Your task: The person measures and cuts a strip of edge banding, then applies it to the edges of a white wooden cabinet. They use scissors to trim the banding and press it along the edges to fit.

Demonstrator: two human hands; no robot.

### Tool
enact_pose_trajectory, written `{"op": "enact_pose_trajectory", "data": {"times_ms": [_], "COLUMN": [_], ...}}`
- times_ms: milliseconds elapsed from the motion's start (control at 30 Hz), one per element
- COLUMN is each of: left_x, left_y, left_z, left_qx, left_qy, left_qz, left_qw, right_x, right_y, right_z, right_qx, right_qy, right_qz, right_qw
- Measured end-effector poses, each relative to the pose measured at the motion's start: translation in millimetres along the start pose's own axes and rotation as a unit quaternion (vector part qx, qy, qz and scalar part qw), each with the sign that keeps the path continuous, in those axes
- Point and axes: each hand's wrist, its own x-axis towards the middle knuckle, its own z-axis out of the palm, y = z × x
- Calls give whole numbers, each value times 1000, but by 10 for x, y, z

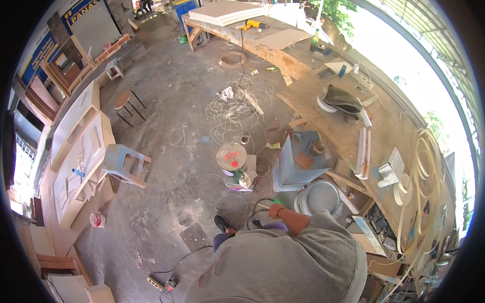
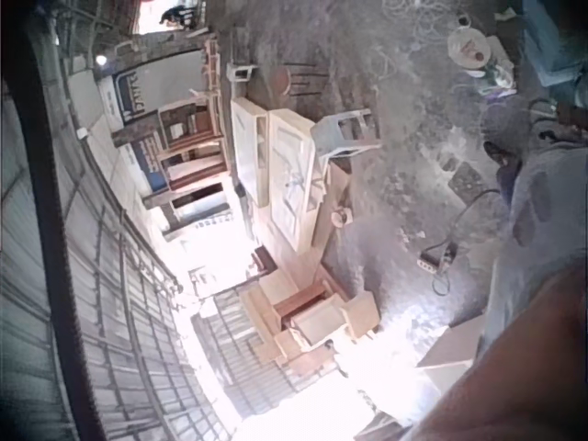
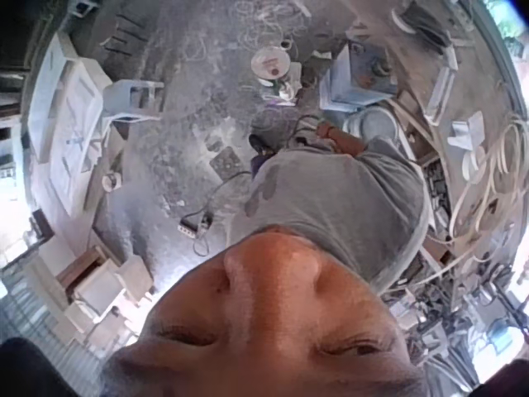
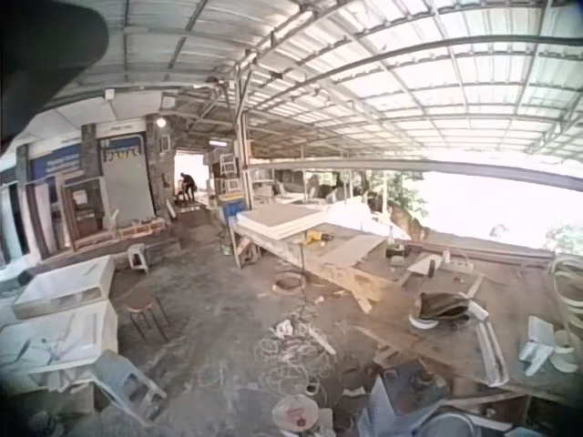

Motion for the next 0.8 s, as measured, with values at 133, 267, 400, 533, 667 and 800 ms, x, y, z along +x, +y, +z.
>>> {"op": "enact_pose_trajectory", "data": {"times_ms": [133, 267, 400, 533, 667, 800], "left_x": [573, 1269, 2098, 2997, 3877, 4464], "left_y": [-353, -397, 234, 981, 1284, 1328], "left_z": [-1139, -2433, -3449, -3657, -3902, -4713], "left_qx": [-58, -434, -494, -446, 66, 240], "left_qy": [32, 94, 174, 91, 112, 40], "left_qz": [-30, -109, -50, 127, 165, 151], "left_qw": [997, 889, 851, 881, 978, 958], "right_x": [491, 946, 1389, 1951, 2629, 3428], "right_y": [-602, -1085, -1161, -1174, -1229, -1294], "right_z": [-442, -864, -1213, -1606, -2275, -3551], "right_qx": [19, 169, 232, 246, 126, 271], "right_qy": [20, 52, 51, 96, 207, 197], "right_qz": [4, 60, 94, 126, 54, 76], "right_qw": [1000, 982, 967, 956, 969, 939]}}
